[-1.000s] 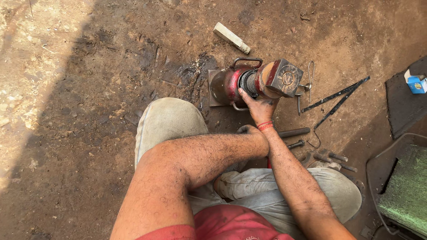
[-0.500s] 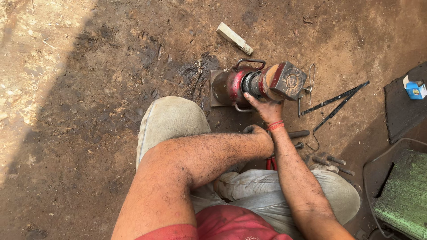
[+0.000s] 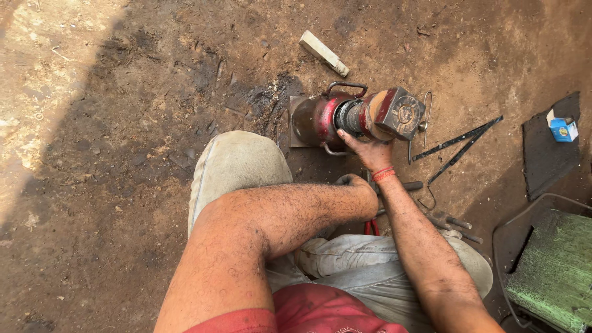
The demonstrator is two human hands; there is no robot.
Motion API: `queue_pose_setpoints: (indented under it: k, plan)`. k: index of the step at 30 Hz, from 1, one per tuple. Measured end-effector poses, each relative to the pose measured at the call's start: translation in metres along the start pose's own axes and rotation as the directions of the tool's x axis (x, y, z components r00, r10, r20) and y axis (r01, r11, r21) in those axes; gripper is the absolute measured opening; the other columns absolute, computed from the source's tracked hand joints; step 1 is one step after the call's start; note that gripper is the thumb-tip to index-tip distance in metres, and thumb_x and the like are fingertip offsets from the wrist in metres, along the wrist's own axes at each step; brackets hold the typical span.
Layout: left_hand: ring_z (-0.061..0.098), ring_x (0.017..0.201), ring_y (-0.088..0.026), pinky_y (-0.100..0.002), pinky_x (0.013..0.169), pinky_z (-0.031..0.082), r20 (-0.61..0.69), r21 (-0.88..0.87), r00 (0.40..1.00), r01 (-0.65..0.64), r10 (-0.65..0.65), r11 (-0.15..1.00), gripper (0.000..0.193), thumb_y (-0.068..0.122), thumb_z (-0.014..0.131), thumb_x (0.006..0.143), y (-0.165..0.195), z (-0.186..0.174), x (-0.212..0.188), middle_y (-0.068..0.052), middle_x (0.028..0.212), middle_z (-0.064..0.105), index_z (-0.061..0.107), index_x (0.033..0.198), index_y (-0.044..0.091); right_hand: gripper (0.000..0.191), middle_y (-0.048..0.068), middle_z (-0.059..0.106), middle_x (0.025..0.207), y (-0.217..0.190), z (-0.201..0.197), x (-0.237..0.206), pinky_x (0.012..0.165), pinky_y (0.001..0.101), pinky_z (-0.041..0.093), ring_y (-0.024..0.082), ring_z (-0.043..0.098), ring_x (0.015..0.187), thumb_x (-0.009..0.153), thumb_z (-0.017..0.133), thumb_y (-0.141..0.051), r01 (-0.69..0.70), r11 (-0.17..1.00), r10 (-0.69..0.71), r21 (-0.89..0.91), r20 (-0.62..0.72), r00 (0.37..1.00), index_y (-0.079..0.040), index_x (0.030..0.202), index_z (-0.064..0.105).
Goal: The person sits on the ground and uses a hydraulic jack to press a metal block. They repeatedly adjust the jack, remove the block, and inspect a small metal ring component.
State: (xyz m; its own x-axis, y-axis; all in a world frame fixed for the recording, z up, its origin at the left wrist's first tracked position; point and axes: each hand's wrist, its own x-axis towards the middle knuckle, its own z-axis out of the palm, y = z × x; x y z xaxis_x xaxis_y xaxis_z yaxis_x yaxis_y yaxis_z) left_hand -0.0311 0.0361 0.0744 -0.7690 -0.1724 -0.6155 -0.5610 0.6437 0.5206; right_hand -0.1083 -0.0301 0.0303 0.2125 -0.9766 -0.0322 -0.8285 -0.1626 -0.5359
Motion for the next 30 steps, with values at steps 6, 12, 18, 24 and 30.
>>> queue_pose_setpoints:
  k: [6,12,18,24,30]
  plan:
    - [0.071,0.098,-0.044,-0.061,0.078,0.056,0.019,0.017,1.0,-0.009,0.009,1.0,0.041,0.027,0.074,0.093,0.002,0.001,-0.003,-0.021,0.12,0.071,0.068,0.129,0.008,0.078,0.016,0.072,0.125,-0.009,0.003,0.0,0.101,0.0394,0.056,0.027,0.071,0.114,0.08,0.086,-0.058,-0.062,0.997,0.061,-0.037,-0.008,0.998,0.001,0.127,0.065]
    - [0.071,0.098,-0.044,-0.061,0.078,0.057,0.03,0.037,0.999,-0.019,0.018,0.999,0.04,0.026,0.074,0.093,0.003,0.0,-0.006,-0.021,0.118,0.072,0.069,0.128,0.008,0.08,0.017,0.071,0.124,-0.01,0.003,0.0,0.1,0.0403,0.058,0.027,0.071,0.113,0.08,0.087,-0.058,-0.076,0.997,0.076,-0.001,-0.024,0.997,0.002,0.127,0.063]
    - [0.071,0.098,-0.043,-0.06,0.078,0.057,0.037,0.039,0.999,-0.028,0.027,0.999,0.039,0.025,0.074,0.093,0.002,0.001,-0.007,-0.021,0.117,0.072,0.07,0.127,0.007,0.09,0.021,0.068,0.12,-0.017,0.004,0.001,0.098,0.0414,0.058,0.031,0.07,0.106,0.079,0.088,-0.061,-0.123,0.948,0.121,-0.293,-0.026,0.992,0.008,0.127,0.058]
    - [0.072,0.097,-0.043,-0.06,0.079,0.057,0.062,0.07,0.997,-0.044,0.039,0.997,0.038,0.025,0.074,0.093,0.005,0.002,-0.005,-0.021,0.115,0.073,0.071,0.126,0.006,0.08,0.017,0.071,0.127,-0.022,-0.002,-0.001,0.103,0.0403,0.056,0.026,0.07,0.116,0.079,0.085,-0.061,-0.102,0.994,0.102,-0.035,-0.004,0.995,0.0,0.127,0.064]
    - [0.073,0.094,-0.041,-0.059,0.078,0.058,0.075,0.07,0.997,-0.021,0.015,0.997,0.036,0.023,0.074,0.093,0.003,0.005,0.001,-0.019,0.111,0.077,0.074,0.122,0.003,0.061,-0.001,0.068,0.14,0.016,-0.017,0.006,0.108,0.0308,0.051,0.016,0.064,0.128,0.088,0.075,-0.058,0.286,0.831,-0.188,-0.477,0.244,0.951,-0.027,0.14,0.064]
